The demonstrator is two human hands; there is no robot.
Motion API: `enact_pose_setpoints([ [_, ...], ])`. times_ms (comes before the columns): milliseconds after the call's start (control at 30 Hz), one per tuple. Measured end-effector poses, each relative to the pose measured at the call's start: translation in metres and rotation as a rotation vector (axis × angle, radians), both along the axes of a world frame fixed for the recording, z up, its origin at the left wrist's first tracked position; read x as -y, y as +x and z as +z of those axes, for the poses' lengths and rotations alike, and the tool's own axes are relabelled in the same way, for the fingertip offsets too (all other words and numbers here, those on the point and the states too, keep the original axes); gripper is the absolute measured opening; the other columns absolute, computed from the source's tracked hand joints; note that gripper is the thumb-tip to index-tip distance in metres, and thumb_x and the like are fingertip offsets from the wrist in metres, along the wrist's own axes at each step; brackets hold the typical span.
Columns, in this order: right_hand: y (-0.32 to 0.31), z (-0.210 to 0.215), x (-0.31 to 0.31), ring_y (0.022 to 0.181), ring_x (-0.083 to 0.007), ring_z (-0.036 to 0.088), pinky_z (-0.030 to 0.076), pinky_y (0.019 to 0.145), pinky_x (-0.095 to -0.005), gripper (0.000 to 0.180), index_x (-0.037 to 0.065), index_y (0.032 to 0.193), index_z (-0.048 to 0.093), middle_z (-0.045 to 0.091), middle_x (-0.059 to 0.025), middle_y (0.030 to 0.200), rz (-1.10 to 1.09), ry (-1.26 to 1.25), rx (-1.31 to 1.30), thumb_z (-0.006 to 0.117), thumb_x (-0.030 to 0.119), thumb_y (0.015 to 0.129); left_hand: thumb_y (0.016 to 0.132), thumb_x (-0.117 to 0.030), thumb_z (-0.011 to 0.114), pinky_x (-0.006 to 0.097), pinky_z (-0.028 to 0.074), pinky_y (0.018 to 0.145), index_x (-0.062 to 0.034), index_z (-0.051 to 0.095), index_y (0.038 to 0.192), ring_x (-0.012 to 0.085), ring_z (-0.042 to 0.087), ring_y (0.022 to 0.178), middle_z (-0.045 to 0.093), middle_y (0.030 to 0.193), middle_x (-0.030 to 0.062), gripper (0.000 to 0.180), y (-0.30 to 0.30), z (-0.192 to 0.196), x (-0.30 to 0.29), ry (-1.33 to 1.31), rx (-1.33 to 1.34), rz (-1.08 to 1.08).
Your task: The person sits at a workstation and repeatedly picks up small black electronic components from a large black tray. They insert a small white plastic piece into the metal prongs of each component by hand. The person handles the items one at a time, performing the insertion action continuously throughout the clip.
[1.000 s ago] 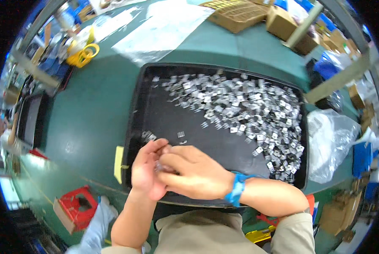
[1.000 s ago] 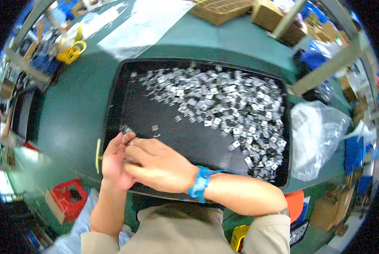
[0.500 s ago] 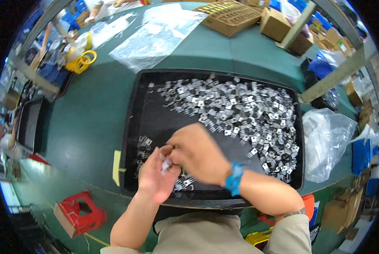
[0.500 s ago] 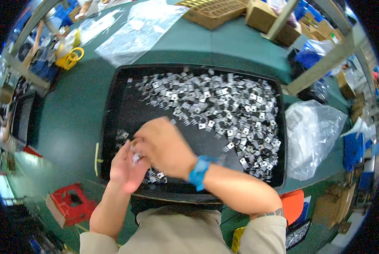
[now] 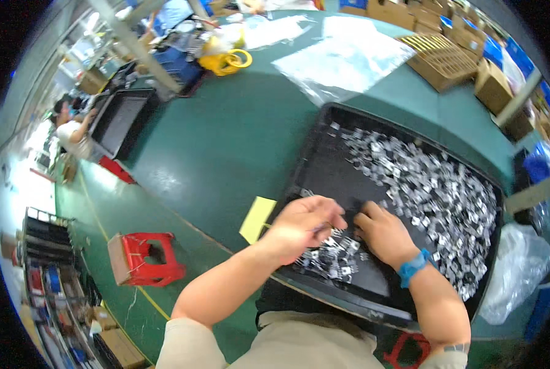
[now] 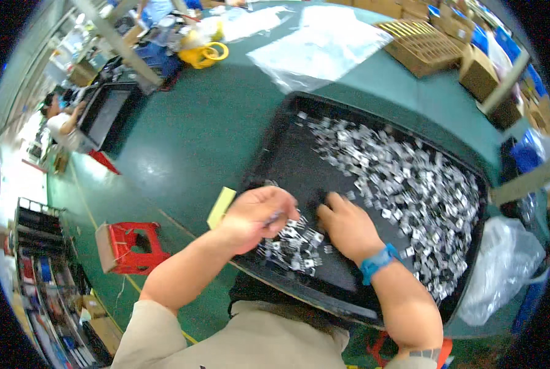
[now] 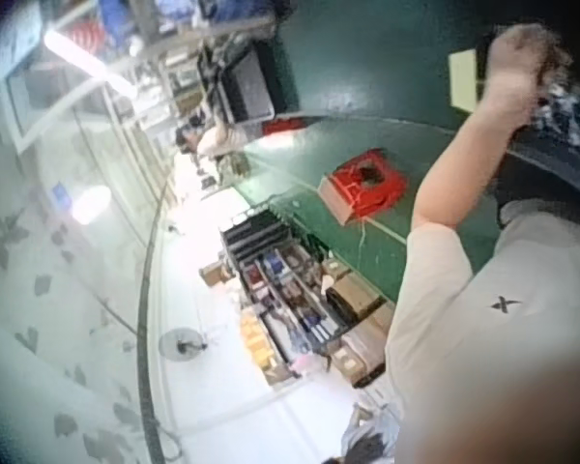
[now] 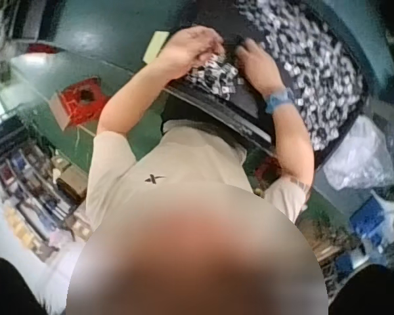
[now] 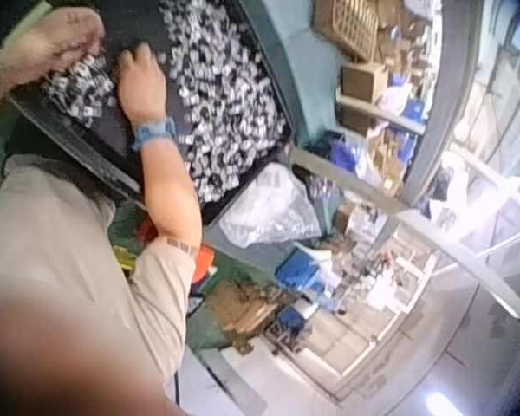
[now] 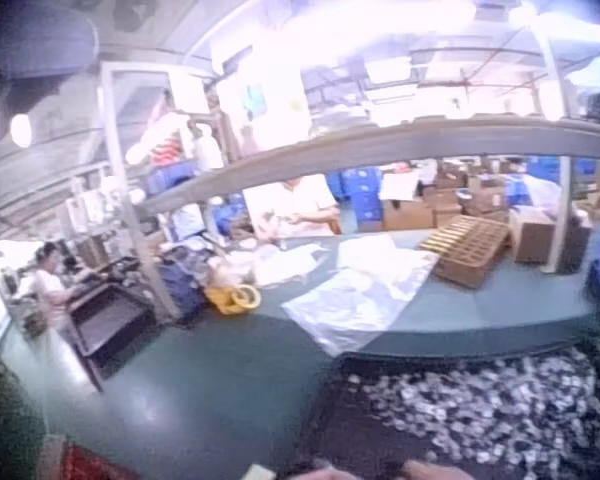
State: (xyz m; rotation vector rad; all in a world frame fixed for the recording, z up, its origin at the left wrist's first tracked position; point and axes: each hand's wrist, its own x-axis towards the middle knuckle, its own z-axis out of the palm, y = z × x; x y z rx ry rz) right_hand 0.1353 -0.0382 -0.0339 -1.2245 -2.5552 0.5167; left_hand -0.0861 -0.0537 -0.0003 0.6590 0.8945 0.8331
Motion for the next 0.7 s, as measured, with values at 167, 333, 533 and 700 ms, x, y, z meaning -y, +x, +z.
enact_pose_setpoints([
  [167,0.004,0.010,0.009,0.085,-0.0350,0.061,0.052,0.073,-0.0434,0.011,0.005,0.092,0.059,0.055,-0.0156,0.095,-0.093,-0.031,0.101,0.059,0.010,0.082,0.098,-0.032,0.054,0.019,0.028,0.042,0.0006,0.058,0.113,0.0055,0.042,0.052,0.053,0.072,-0.0007,0.036,0.005,0.005,-0.013,-0.018,-0.034,-0.049],
  [333,0.010,0.015,0.006,0.083,-0.0372,0.060,0.052,0.074,-0.0420,0.018,0.002,0.095,0.060,0.058,-0.0191,0.091,-0.177,-0.088,-0.140,0.056,-0.002,0.077,0.096,-0.022,0.040,0.022,0.031,0.045,0.0025,0.053,0.120,0.0099,0.044,0.057,0.051,0.073,-0.0001,0.037,0.003,-0.009,-0.018,-0.186,0.117,-0.077],
  [533,0.012,0.022,0.004,0.068,-0.0122,0.065,0.051,0.057,-0.0239,0.009,-0.002,0.098,0.058,0.063,-0.0085,0.079,-0.351,-0.395,-0.644,0.054,-0.003,0.091,0.095,-0.007,0.049,0.021,0.036,0.051,-0.0011,0.045,0.125,0.0089,0.046,0.062,0.058,0.084,0.0065,0.031,0.007,0.001,-0.007,-0.028,0.050,-0.115],
  [700,-0.001,0.042,0.016,0.065,-0.0112,0.064,0.052,0.057,-0.0235,0.008,-0.002,0.099,0.057,0.064,-0.0089,0.078,-0.490,-0.580,-0.905,0.053,-0.002,0.093,0.095,-0.008,0.054,0.019,0.041,0.054,-0.0015,0.051,0.114,0.0069,0.050,0.065,0.067,0.100,0.0151,0.020,0.011,-0.003,-0.008,0.049,-0.047,-0.186],
])
